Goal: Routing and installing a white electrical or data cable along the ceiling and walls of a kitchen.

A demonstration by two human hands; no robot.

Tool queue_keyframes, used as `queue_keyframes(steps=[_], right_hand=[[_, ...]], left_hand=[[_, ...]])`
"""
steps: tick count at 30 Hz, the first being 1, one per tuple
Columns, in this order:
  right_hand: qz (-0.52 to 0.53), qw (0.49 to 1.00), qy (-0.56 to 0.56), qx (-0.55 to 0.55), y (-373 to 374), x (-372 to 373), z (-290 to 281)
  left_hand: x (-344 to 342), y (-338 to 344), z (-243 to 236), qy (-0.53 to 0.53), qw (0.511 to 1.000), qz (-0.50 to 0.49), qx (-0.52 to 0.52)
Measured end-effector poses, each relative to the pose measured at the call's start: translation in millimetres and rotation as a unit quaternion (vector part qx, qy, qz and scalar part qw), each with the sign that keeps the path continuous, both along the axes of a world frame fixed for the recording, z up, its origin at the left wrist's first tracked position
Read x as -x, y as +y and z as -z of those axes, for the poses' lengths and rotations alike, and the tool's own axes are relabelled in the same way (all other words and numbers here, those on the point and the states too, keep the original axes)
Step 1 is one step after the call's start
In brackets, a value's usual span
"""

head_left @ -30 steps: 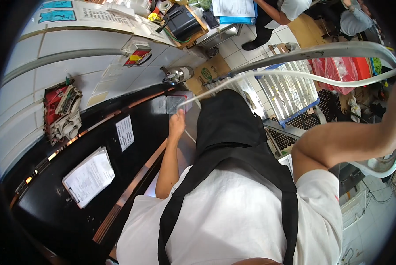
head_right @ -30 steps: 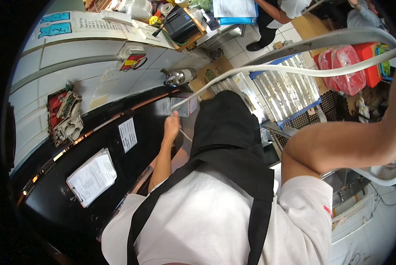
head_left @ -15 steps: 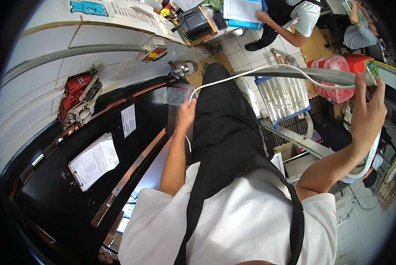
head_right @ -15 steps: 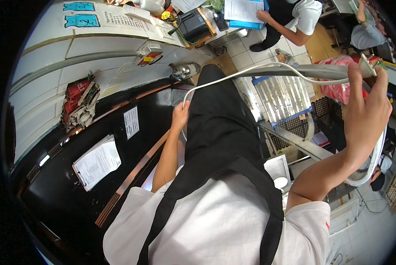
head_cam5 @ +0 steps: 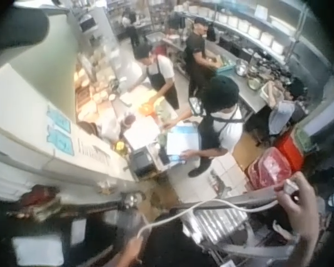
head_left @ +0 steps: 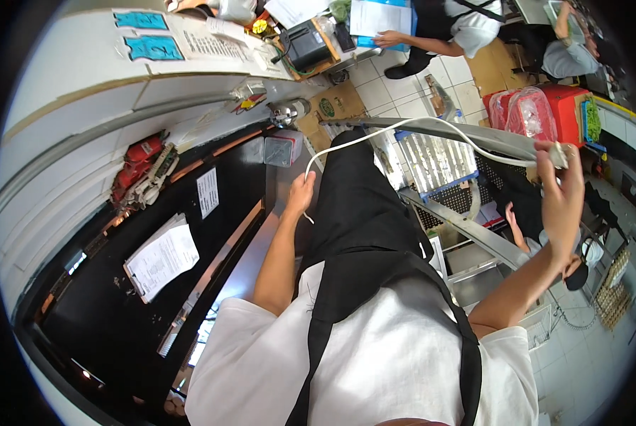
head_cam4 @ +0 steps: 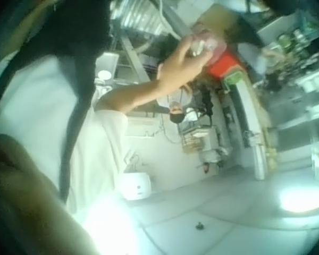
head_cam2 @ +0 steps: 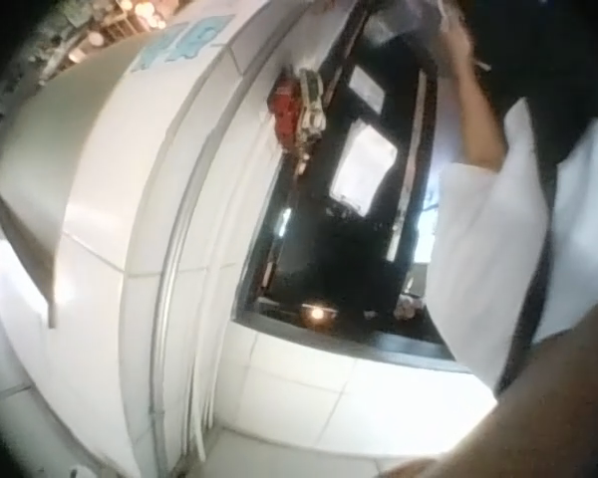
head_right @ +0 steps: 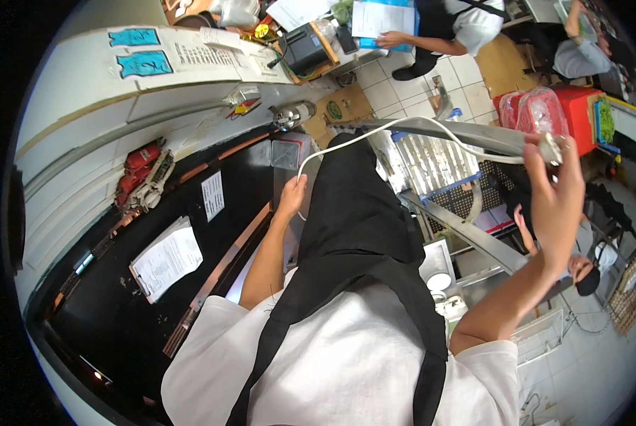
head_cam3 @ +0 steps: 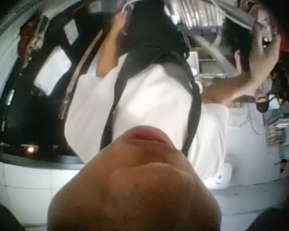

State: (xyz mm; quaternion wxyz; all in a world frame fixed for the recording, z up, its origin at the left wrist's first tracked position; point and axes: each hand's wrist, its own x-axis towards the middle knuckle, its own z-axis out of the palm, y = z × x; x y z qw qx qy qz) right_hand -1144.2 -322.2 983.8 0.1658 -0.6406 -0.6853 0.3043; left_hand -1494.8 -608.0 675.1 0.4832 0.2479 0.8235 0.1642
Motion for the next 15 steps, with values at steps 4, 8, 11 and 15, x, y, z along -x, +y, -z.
queue_keyframes(steps=[4,8,11,15], right_hand=[[-0.011,0.999,0.038,-0.029,5,2,3],[0.002,0.999,-0.014,-0.035,6,8,0],[0.0,0.999,0.014,-0.029,10,7,0],[-0.029,0.985,-0.005,-0.171,3,-12,31]], left_hand=[[13,-7,-7,-0.044,0.997,-0.027,-0.049],[22,19,-42,-0.063,0.998,-0.009,-0.026],[27,44,-100,0.017,0.996,0.025,-0.082],[41,38,-133,0.068,0.987,0.049,-0.135]])
